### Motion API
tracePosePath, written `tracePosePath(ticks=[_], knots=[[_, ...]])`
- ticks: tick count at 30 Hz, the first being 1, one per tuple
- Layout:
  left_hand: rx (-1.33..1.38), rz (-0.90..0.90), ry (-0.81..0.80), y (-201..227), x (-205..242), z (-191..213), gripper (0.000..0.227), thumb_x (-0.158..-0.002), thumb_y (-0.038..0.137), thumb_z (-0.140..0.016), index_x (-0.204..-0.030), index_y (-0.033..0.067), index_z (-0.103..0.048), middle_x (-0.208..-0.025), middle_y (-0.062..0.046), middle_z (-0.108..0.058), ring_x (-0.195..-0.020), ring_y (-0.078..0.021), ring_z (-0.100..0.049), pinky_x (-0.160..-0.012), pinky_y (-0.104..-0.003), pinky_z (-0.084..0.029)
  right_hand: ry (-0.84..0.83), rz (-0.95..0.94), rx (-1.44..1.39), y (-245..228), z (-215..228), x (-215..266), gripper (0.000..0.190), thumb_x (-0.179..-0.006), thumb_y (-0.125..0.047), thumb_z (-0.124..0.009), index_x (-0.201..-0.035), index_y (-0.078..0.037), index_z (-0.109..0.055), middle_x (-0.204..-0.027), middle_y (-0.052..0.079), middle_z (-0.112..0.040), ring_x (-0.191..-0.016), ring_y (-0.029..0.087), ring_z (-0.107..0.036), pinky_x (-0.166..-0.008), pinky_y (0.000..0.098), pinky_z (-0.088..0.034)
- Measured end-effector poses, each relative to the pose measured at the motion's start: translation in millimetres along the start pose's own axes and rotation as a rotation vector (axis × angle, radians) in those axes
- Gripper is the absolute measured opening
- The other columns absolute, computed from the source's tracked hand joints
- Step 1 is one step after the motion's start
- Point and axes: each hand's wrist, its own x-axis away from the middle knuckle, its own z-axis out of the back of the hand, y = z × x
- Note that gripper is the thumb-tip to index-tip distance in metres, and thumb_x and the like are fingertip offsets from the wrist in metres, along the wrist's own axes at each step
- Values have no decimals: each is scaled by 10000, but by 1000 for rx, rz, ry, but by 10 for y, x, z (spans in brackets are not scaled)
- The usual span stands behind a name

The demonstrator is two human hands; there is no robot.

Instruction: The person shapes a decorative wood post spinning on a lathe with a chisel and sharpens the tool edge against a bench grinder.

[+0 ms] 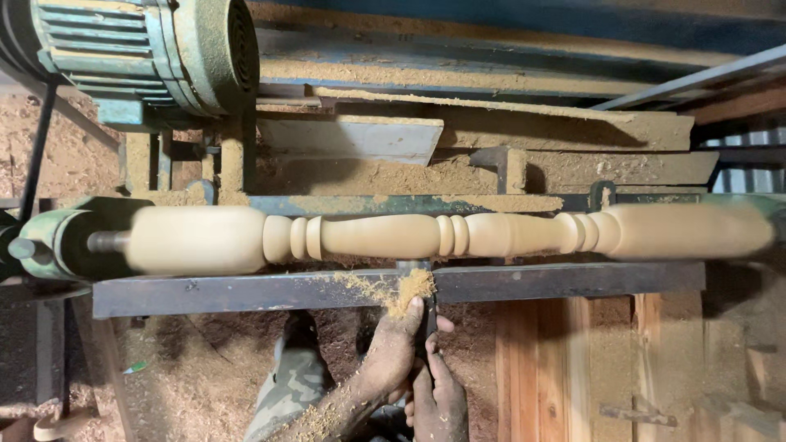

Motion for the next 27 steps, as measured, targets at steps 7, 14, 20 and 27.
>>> tracePosePath(ticks=[7,14,20,27], knots=[[-24,20,43,16,30,-117,597,-1064,471,-337,-977,14,-712,-656,-12,-550,-467,-125,-469,-415,-271,-389,21,15,86,-13,130,-45,465,-1048,-268,-500,-1508,-331,-485,-641,39,-593,-519,117,-548,-501,288,-503],[104,-32,54,-179,-104,-206,585,-1080,459,-382,-989,-12,-718,-676,-30,-546,-539,-127,-516,-499,-276,-454,-17,20,100,-11,295,-137,449,-1046,-288,-458,-1483,-251,-553,-643,58,-573,-514,105,-532,-493,283,-473],[329,17,-4,32,18,-238,581,-1018,549,-385,-1138,42,-643,-813,-82,-655,-672,-186,-607,-614,-343,-538,134,526,519,367,541,-400,462,-988,-324,-641,-1405,-127,-606,-1060,93,-725,-914,199,-718,-809,356,-569],[516,106,-123,8,195,-235,730,-849,759,-322,-1075,115,-583,-911,-140,-755,-794,-271,-712,-681,-441,-562,304,843,456,687,933,-298,364,-924,-351,-659,-1241,-176,-695,-985,91,-754,-852,255,-721,-746,377,-592]])
